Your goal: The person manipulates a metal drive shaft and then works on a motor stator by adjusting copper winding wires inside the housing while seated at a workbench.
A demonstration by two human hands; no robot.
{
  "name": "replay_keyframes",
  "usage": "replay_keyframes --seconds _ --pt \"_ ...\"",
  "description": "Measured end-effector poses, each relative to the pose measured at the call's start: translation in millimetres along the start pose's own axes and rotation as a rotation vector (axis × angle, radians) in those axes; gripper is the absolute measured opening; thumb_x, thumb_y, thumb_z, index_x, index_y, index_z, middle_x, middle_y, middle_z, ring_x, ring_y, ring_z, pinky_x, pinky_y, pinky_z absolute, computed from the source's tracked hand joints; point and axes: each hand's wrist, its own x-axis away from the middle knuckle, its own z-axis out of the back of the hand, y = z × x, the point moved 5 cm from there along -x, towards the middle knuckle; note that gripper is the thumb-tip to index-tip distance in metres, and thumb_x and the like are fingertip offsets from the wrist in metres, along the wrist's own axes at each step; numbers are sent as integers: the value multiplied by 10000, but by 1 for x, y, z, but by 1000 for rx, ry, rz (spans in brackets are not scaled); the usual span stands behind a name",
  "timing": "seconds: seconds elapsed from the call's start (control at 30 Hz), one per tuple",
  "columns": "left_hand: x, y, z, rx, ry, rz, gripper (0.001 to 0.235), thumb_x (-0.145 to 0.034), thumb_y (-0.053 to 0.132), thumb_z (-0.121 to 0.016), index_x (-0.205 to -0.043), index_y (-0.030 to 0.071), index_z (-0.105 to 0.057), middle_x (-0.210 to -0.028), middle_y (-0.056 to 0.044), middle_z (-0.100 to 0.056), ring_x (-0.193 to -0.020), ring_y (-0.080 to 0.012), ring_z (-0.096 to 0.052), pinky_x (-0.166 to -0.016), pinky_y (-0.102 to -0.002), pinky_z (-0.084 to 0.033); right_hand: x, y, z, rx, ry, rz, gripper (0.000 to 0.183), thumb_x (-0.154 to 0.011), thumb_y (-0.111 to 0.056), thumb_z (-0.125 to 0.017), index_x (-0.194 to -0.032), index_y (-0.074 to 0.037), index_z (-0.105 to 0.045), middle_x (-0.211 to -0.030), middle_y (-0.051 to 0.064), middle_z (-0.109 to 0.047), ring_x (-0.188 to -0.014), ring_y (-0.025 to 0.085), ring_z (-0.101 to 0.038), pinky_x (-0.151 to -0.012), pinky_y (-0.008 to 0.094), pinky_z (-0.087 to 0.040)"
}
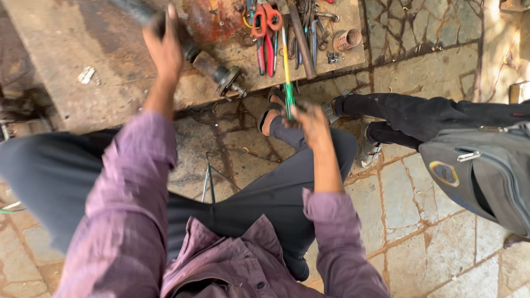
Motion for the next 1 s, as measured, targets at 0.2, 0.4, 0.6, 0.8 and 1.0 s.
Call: replay_keyframes --seconds 0.2,0.4,0.6,0.8,1.0 --pt "205 -44 -14 208 -130 536 417 -1015 335 -716 -961 -68 -622 -736 -118 -683 -561 -181 -628 -516 -323 -508 52 55 -14 -227 -223 16 325 -973 -196 -688 -1260 -54 -632 -851 2 -572 -679 118 -567 -621 326 -562" --pt "225 -41 -61 391 -322 529 392 -1026 295 -688 -1244 -28 -644 -1050 -83 -767 -861 -139 -740 -740 -281 -619 55 87 0 153 -100 57 276 -1067 -270 -703 -1021 2 -724 -747 -41 -526 -646 54 -458 -539 237 -355" --pt "206 -62 -71 481 -235 579 247 -997 148 -658 -1139 -54 -678 -969 -126 -771 -742 -176 -726 -673 -306 -638 37 91 -19 262 -110 -72 269 -967 -311 -688 -917 -51 -737 -660 -49 -616 -491 64 -483 -424 262 -403" --pt "200 -72 -70 523 -138 642 186 -970 107 -710 -1043 -63 -693 -921 -138 -774 -733 -180 -744 -643 -299 -649 31 83 -30 451 -61 -35 325 -1000 -393 -671 -1005 -89 -785 -598 -59 -486 -453 45 -390 -392 250 -289" --pt "194 -64 -62 515 -91 689 191 -954 105 -711 -1048 -60 -692 -927 -149 -781 -733 -188 -745 -633 -288 -646 13 86 -34 239 -81 -188 294 -920 -387 -706 -1047 -124 -743 -555 -53 -490 -374 57 -363 -347 261 -257"
